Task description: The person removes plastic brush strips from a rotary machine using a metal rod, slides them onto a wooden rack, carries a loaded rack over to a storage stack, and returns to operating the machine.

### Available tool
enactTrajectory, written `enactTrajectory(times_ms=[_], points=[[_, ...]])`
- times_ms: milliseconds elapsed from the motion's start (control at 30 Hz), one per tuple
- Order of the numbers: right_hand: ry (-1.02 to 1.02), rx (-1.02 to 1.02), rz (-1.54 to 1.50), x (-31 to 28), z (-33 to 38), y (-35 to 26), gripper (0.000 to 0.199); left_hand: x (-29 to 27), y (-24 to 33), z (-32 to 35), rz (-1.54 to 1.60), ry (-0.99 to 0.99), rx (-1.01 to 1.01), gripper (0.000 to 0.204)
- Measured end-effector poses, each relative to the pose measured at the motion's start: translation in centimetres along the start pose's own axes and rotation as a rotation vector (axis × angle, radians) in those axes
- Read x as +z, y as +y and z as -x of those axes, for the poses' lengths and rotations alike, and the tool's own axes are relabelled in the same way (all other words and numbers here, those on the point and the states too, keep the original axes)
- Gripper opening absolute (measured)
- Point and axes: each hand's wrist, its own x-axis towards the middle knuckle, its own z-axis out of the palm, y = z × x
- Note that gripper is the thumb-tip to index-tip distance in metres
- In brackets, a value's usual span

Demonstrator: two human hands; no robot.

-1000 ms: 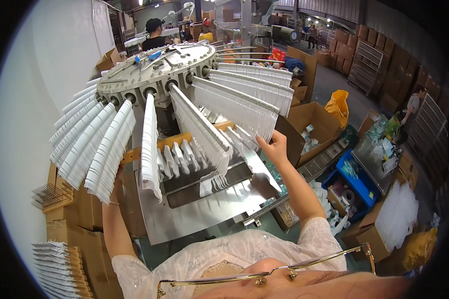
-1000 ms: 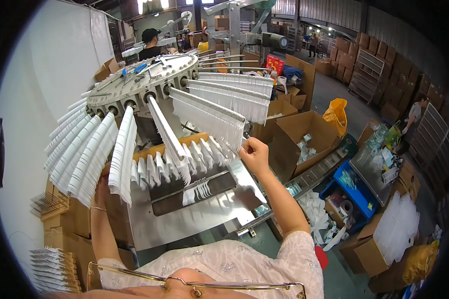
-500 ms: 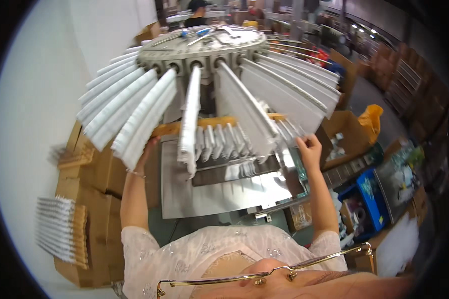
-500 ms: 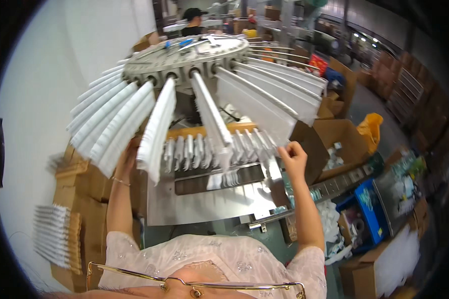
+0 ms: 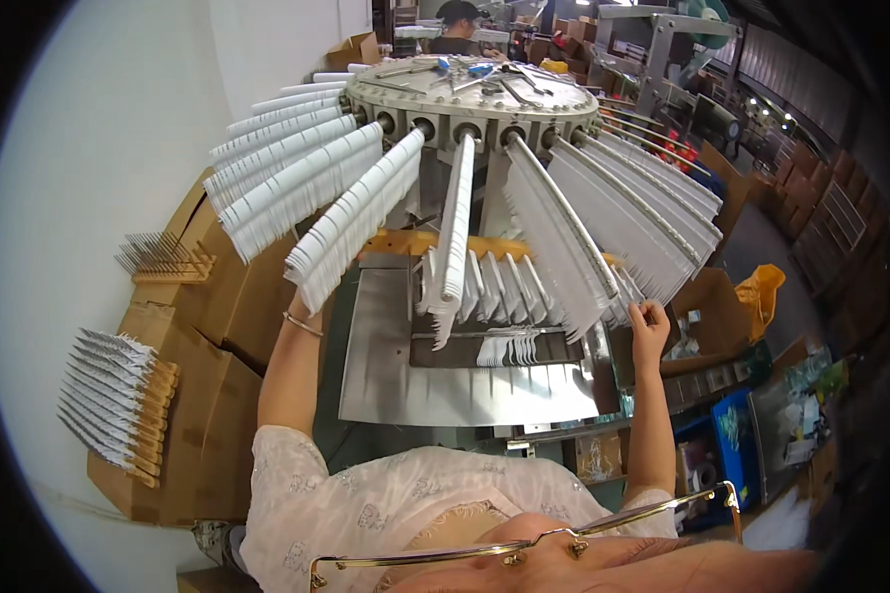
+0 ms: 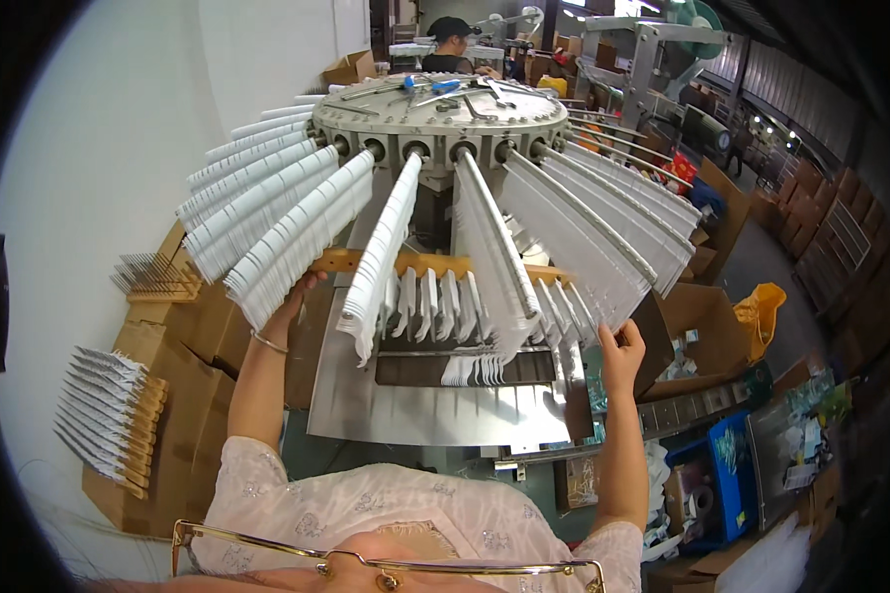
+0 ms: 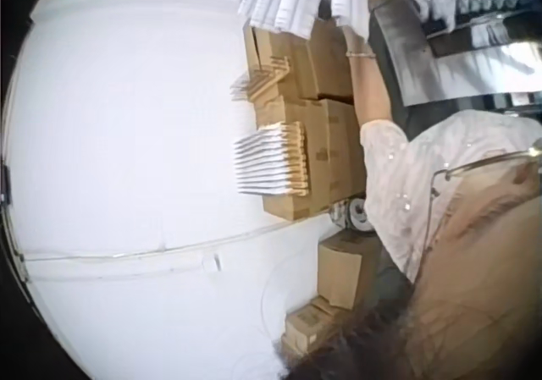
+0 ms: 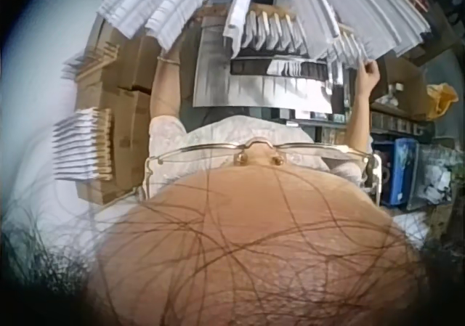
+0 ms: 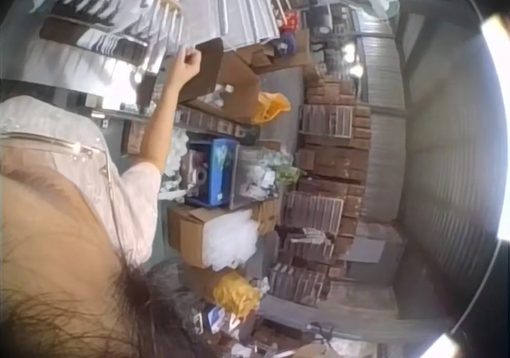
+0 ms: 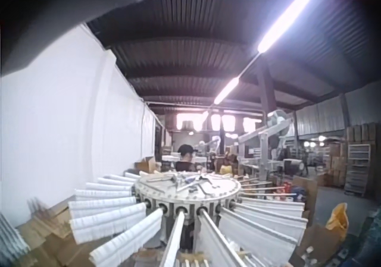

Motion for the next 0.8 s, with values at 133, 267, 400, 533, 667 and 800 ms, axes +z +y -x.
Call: enactTrajectory(times_ms=[133,267,400,533,667,800], points=[[-0.027,0.014,-0.014,-0.4,0.0,0.4,0.021,-0.2,0.0,1.2,0.016,0.03,-0.023,0.039],[0.002,-0.025,0.035,-0.3,0.4,0.2,0.021,-2.2,-0.6,4.5,0.001,0.107,-0.063,0.036],[-0.031,-0.002,0.008,-0.3,0.6,0.7,0.018,-4.2,-2.0,6.9,-0.193,0.056,-0.162,0.034],[0.139,-0.046,-0.093,-0.8,2.1,1.2,0.031,-3.4,-4.1,12.1,-0.472,0.284,0.049,0.023],[0.061,-0.018,0.462,-0.1,6.5,2.4,0.012,5.3,-3.2,16.3,-1.406,-0.043,0.376,0.014],[-0.283,-0.066,0.636,3.4,6.7,2.8,0.019,10.9,-5.4,17.2,-1.477,-0.428,0.293,0.031]])
